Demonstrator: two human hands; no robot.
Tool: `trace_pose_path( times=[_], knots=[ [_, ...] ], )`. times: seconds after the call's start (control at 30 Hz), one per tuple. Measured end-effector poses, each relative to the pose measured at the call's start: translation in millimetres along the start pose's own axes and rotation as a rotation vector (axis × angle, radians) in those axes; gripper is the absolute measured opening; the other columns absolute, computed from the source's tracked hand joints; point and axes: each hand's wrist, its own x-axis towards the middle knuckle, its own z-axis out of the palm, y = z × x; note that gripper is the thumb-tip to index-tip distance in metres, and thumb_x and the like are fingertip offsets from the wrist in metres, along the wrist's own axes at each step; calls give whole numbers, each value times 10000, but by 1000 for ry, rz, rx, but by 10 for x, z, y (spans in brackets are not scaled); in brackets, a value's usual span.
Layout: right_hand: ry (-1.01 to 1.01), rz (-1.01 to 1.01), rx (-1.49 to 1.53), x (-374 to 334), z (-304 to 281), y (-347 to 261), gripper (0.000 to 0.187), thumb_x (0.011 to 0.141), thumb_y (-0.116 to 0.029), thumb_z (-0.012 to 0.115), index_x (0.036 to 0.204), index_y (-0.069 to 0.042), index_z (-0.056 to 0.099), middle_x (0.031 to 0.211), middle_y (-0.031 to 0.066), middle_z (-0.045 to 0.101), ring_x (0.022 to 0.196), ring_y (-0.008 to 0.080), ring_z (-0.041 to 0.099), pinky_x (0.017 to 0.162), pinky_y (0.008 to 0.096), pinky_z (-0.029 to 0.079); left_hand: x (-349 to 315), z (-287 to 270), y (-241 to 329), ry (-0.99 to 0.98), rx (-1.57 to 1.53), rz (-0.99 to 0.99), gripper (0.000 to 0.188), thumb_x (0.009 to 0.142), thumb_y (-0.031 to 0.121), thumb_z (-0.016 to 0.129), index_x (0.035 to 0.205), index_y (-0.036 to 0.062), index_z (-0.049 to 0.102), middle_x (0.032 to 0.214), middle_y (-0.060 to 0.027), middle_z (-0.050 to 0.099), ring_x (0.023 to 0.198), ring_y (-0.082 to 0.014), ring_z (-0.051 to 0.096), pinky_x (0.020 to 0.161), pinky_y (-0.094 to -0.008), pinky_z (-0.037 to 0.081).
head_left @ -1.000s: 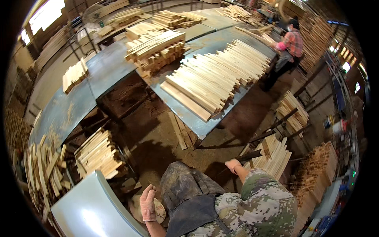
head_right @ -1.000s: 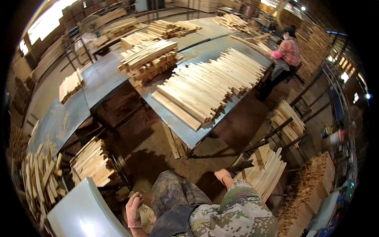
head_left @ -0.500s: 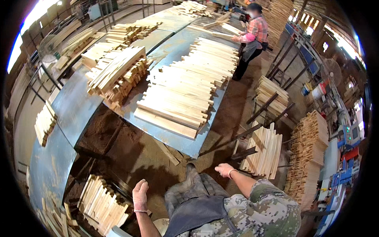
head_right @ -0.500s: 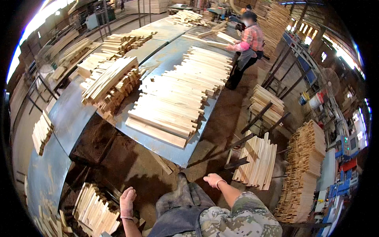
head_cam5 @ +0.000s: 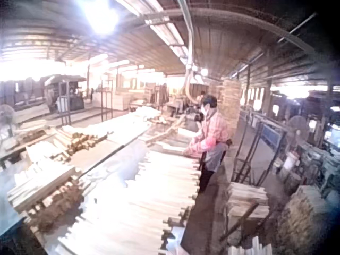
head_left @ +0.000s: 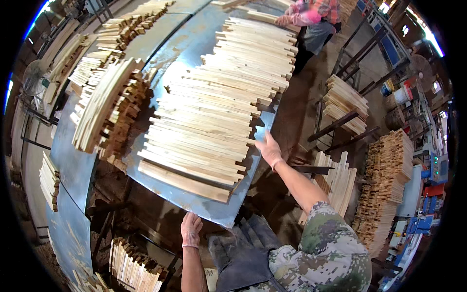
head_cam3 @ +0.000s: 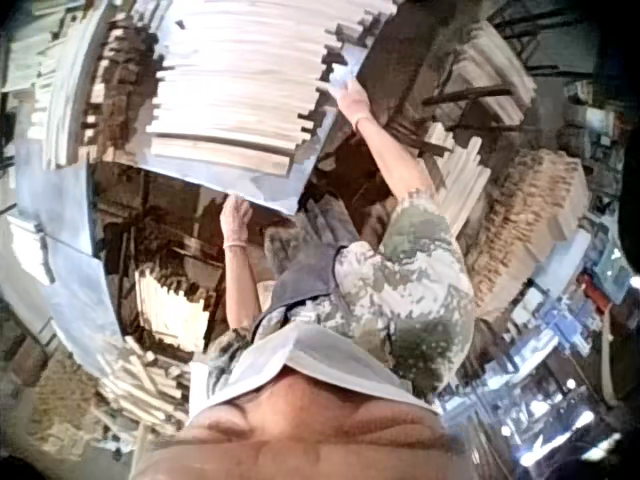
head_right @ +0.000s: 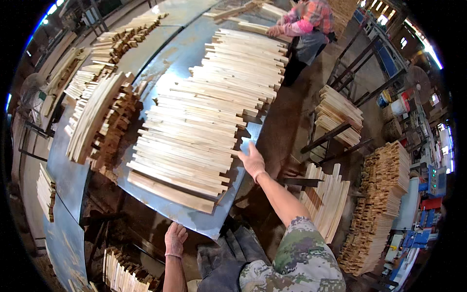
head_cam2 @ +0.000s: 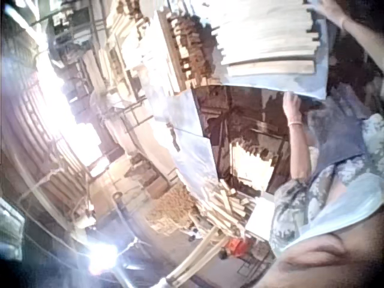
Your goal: The person repeatedly picks up stacks of light-colored wooden planks from a metal table and places them onto a conveyor belt. The person aligns the planks before feeding them into the machine. Other workers are visible in the background performing similar tasks.
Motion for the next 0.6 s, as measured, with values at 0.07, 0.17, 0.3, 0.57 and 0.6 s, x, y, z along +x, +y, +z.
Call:
trace_pose_path(
  times=[0.07, 0.17, 0.3, 0.57, 0.6],
  knots=[
    [87, 12, -42, 592, 55, 157, 926, 893, -438, 753, 1620, -5, 377, 1548, 295, 539, 1449, 411, 515, 1201, 425, 406, 413, 258, -103, 115, -49, -47, 165, 1086, 291, 602, 951, 204, 567, 725, 76, 466, 618, -96, 459, 623, -293, 408],
    [90, -37, -128, 1254, 53, 51, 951, 891, -410, 763, 1646, -18, 340, 1605, 284, 474, 1489, 407, 462, 1219, 425, 390, 1089, 249, -278, 168, -71, -90, 212, 1048, 416, 644, 1103, 211, 647, 886, 20, 641, 774, -159, 596, 796, -403, 484],
    [29, 5, -178, 1920, 190, 30, 957, 889, -394, 772, 1665, -60, 323, 1619, 277, 454, 1476, 412, 470, 1212, 433, 401, 1189, 969, -55, 493, -33, -97, 313, 1033, 493, 641, 1029, 180, 648, 726, 29, 547, 677, -151, 537, 767, -371, 487],
    [80, 18, -149, 2055, 423, -45, 926, 913, -441, 756, 1654, -57, 354, 1601, 247, 450, 1460, 402, 476, 1194, 433, 420, 1278, 998, 158, 315, -116, 159, 329, 1031, 418, 696, 1085, 93, 708, 742, 49, 559, 631, -110, 482, 676, -302, 463],
    [83, -14, -137, 1990, 382, -34, 916, 918, -436, 752, 1652, -55, 357, 1594, 250, 456, 1458, 403, 476, 1195, 433, 419, 1314, 1031, 151, 391, -40, 217, 334, 1030, 402, 701, 1101, 76, 707, 753, 48, 564, 642, -106, 484, 669, -297, 452]
  ],
)
